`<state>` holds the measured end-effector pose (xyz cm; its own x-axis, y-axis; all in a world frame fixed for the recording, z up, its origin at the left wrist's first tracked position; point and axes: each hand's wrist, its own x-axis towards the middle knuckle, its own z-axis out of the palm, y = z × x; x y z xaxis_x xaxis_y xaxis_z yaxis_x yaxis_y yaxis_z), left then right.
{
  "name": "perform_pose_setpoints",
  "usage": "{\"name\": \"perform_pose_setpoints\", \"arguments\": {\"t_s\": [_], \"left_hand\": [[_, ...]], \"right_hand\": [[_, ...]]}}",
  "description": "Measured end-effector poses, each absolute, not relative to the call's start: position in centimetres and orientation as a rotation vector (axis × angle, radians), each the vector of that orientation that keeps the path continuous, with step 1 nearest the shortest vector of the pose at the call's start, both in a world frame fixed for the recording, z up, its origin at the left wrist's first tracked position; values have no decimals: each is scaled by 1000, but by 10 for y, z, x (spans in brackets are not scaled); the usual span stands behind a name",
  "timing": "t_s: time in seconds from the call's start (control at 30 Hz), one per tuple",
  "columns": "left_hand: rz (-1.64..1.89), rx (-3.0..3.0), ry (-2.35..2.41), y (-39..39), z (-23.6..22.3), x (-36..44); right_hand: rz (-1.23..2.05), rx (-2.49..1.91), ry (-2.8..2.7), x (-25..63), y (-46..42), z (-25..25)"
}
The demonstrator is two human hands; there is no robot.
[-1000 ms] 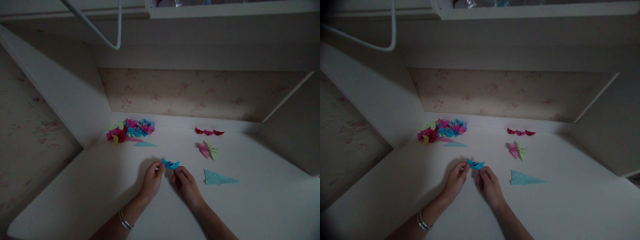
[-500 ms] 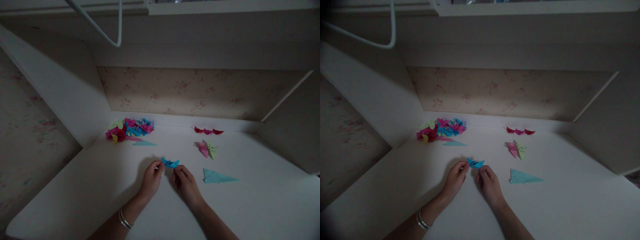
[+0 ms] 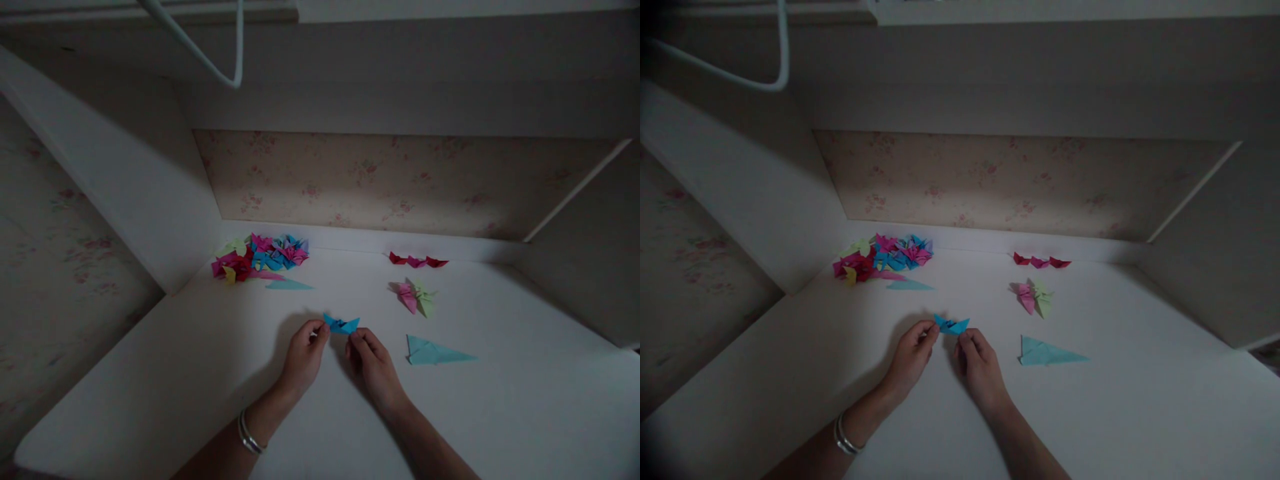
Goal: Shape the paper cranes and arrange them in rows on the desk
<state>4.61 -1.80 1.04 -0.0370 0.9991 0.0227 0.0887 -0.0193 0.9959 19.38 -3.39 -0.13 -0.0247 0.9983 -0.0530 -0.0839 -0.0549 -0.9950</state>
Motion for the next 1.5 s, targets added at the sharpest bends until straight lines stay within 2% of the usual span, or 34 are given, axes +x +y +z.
{"name": "perform_pose_setpoints", "arguments": {"t_s": [1.5], "left_hand": [[1146,1273,1193,-17,-1,46]], "right_hand": [[1278,-1191,-1167,193,-34,1]]}}
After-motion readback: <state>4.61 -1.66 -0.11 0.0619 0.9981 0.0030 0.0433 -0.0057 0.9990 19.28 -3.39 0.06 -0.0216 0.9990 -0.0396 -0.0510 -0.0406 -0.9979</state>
